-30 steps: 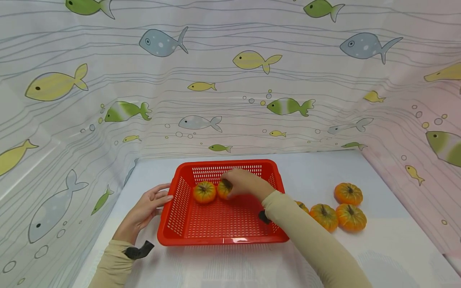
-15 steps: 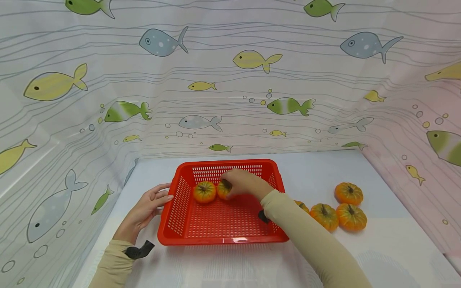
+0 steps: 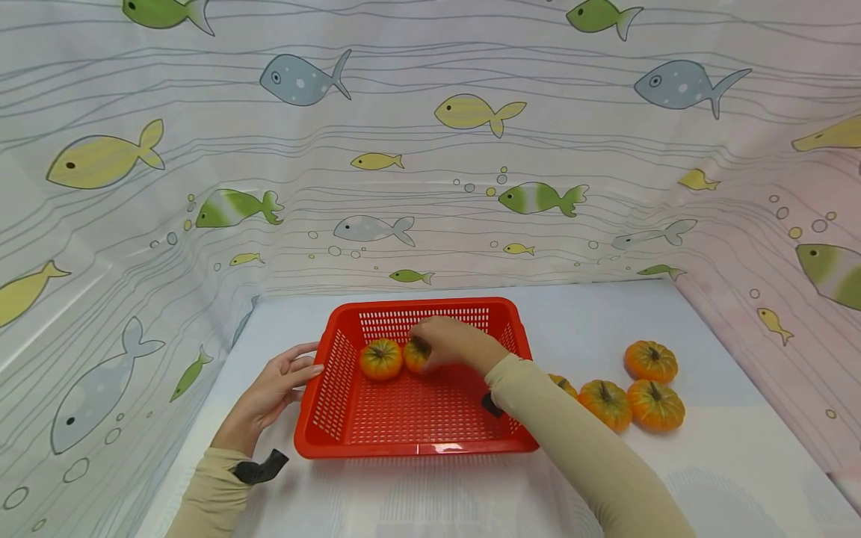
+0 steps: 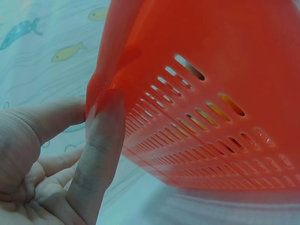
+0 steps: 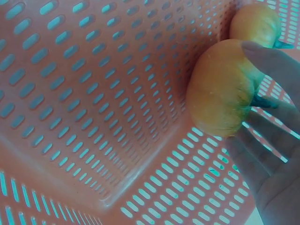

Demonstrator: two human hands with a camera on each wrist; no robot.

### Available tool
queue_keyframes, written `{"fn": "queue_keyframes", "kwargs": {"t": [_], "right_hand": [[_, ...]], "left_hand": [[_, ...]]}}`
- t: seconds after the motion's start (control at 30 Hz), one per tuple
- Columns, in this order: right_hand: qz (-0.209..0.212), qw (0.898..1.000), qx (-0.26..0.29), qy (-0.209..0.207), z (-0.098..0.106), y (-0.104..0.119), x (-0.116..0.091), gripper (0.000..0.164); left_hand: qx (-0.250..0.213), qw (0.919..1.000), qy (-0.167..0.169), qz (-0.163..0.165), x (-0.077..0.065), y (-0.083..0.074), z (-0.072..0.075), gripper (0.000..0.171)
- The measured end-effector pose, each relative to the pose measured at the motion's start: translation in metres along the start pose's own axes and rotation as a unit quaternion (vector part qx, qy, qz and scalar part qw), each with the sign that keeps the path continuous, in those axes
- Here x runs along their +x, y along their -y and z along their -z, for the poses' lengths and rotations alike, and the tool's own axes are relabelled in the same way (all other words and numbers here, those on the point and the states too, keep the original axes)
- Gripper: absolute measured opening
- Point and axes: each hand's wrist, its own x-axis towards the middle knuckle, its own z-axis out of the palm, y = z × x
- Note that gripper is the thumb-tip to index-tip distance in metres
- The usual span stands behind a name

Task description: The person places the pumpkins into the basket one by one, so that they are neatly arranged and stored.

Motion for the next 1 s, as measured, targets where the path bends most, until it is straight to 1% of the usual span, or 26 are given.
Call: {"fn": "queue_keyframes", "kwargs": {"t": [0.2,0.37,0.47,0.6,0.7,0.8,1.0], "right_hand": [[-0.004,1.0,0.011,0.0,0.007,-0.001,-0.004,0.062],[-0.019,1.0,0.023,0.003,0.012,-0.004,-0.009,0.065],[-0.037,0.999,0.031,0.004,0.015,-0.008,-0.011,0.068],[-0.038,0.999,0.03,-0.009,0.023,-0.015,-0.015,0.068],[-0.028,0.999,0.025,-0.022,0.032,-0.019,-0.02,0.066],[-0.023,0.999,0.021,-0.037,0.04,-0.023,-0.026,0.065],[-0.029,0.997,0.027,-0.06,0.053,-0.029,-0.042,0.065]], "left_hand": [[-0.001,1.0,0.0,0.001,0.0,0.0,0.0,0.063],[0.0,1.0,-0.001,0.004,0.0,0.0,0.0,0.064],[0.001,1.0,-0.002,0.005,-0.001,0.0,0.0,0.064],[-0.002,1.0,-0.002,0.007,0.0,0.0,-0.001,0.064],[0.0,1.0,-0.002,0.007,0.0,0.0,0.0,0.065],[0.003,1.0,-0.003,0.005,0.0,0.0,0.0,0.065],[0.005,1.0,-0.004,0.006,-0.001,0.0,0.001,0.065]]}}
